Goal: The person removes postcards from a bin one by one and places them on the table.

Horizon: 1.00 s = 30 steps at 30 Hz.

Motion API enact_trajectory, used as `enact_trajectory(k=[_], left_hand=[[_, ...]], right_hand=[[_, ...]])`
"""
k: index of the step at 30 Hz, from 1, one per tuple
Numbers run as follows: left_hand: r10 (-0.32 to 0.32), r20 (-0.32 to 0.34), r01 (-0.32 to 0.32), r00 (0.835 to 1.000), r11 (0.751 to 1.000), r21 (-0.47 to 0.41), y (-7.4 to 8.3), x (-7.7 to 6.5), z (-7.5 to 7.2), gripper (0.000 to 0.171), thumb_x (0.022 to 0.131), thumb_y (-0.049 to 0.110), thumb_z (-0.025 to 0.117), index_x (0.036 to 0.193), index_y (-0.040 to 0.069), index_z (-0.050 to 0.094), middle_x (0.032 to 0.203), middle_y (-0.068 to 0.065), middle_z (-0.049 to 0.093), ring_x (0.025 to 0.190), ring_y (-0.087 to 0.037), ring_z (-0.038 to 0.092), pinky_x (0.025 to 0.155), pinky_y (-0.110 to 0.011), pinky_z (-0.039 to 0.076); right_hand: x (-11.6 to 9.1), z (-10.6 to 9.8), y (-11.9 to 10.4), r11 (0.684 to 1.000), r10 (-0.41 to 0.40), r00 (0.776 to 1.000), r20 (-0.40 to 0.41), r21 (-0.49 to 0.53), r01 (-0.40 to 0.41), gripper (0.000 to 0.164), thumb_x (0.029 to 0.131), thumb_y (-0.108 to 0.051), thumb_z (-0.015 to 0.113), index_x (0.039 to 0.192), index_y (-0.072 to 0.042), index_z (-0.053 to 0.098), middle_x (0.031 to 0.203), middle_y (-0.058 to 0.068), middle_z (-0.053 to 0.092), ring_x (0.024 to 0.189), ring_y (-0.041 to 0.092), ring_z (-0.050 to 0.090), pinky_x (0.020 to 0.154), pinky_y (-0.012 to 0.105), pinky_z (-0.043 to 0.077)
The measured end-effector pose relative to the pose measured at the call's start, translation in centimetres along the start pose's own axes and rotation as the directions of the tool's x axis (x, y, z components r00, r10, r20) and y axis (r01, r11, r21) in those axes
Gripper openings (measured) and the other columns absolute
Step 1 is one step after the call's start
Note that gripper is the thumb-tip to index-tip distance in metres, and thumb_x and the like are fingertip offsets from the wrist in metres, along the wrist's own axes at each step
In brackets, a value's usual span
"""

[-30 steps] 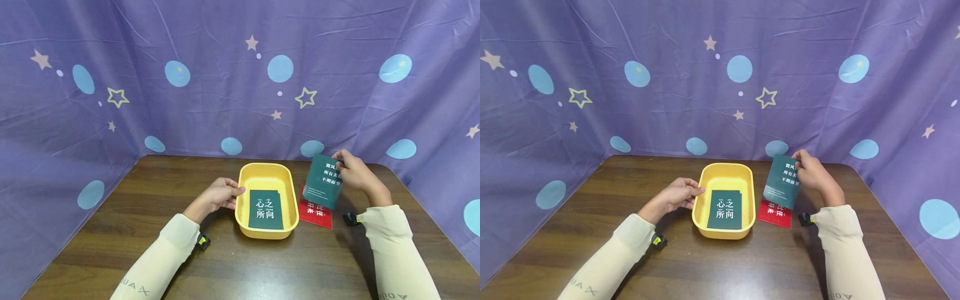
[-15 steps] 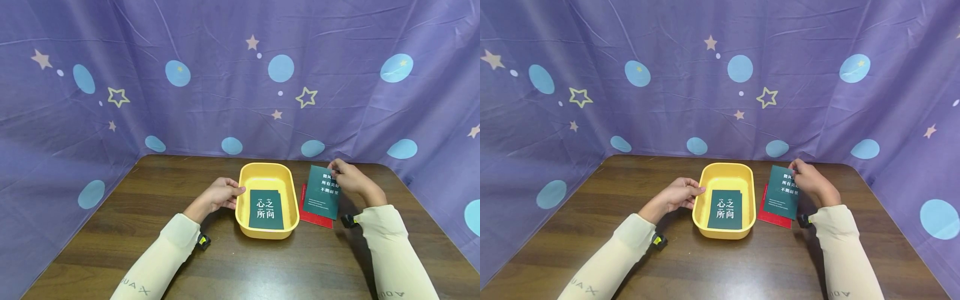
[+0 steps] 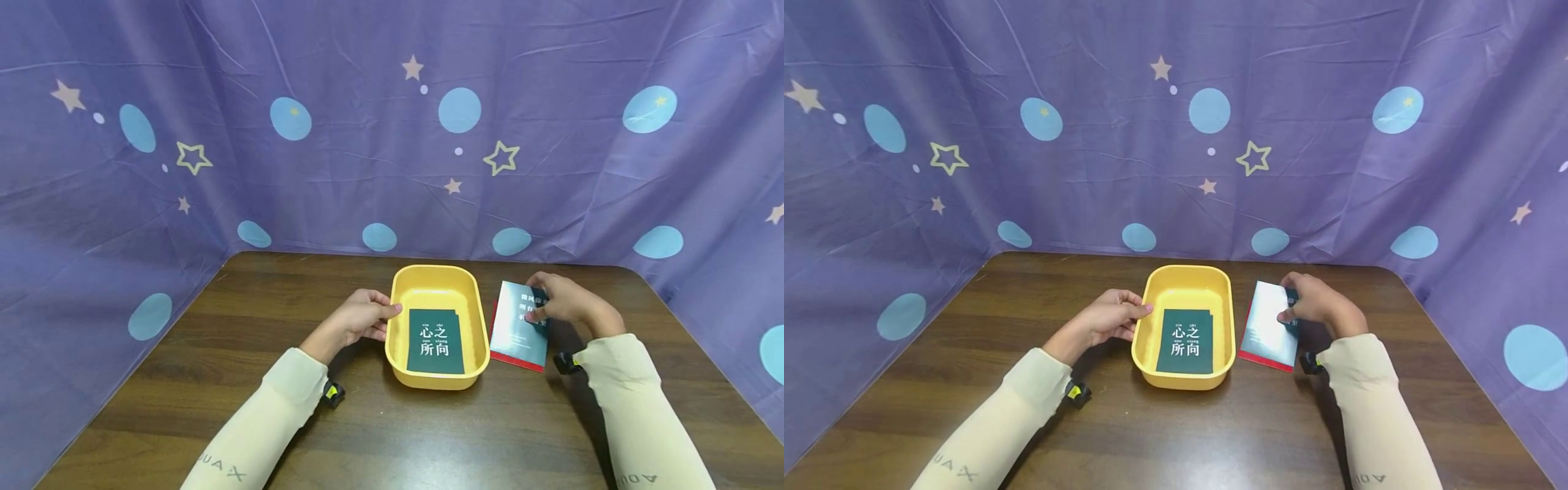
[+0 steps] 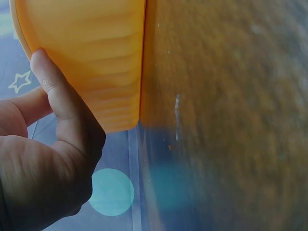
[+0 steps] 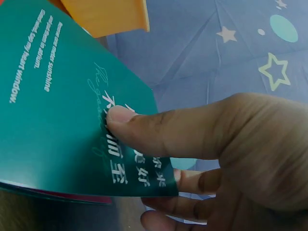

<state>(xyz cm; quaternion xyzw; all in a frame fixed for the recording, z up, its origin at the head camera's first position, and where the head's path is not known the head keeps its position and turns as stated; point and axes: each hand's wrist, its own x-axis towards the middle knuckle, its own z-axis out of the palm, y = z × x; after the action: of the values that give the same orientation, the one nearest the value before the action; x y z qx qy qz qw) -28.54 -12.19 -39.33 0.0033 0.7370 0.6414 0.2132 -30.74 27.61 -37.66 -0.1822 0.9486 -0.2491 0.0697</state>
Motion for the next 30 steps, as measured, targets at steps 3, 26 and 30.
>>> enact_trajectory(k=[3,26,30], left_hand=[[-0.002,0.003,0.002,1.0,1.0,0.001,0.0,0.0,0.0,0.029,0.093,0.013,0.067,0.109,-0.002,0.048,0.084,-0.016,0.061,0.055,-0.016,0.058,0.05,-0.027,0.058],[0.004,0.014,-0.004,1.0,1.0,-0.019,0.2,-0.1,0.0,0.029,0.093,0.012,0.067,0.108,-0.001,0.047,0.078,-0.012,0.058,0.051,-0.013,0.056,0.049,-0.026,0.057],[0.002,0.01,-0.002,1.0,1.0,-0.02,0.2,-0.2,0.0,0.028,0.093,0.012,0.067,0.108,-0.002,0.048,0.078,-0.013,0.059,0.051,-0.014,0.056,0.048,-0.026,0.057]], right_hand=[[0.2,0.4,-0.1,1.0,0.005,1.0,0.029,-0.003,-0.005,0.072,0.074,-0.026,0.086,0.126,0.006,0.05,0.107,0.018,0.059,0.096,0.031,0.053,0.084,0.046,0.047],[1.0,1.7,0.1,0.998,0.053,0.986,0.155,-0.049,-0.046,0.075,0.078,-0.029,0.083,0.133,0.01,0.049,0.119,0.024,0.058,0.111,0.035,0.051,0.099,0.055,0.041],[1.0,1.9,0.2,0.998,0.05,0.988,0.149,-0.052,-0.043,0.073,0.078,-0.027,0.083,0.132,0.009,0.051,0.116,0.022,0.059,0.106,0.033,0.052,0.097,0.054,0.043]])
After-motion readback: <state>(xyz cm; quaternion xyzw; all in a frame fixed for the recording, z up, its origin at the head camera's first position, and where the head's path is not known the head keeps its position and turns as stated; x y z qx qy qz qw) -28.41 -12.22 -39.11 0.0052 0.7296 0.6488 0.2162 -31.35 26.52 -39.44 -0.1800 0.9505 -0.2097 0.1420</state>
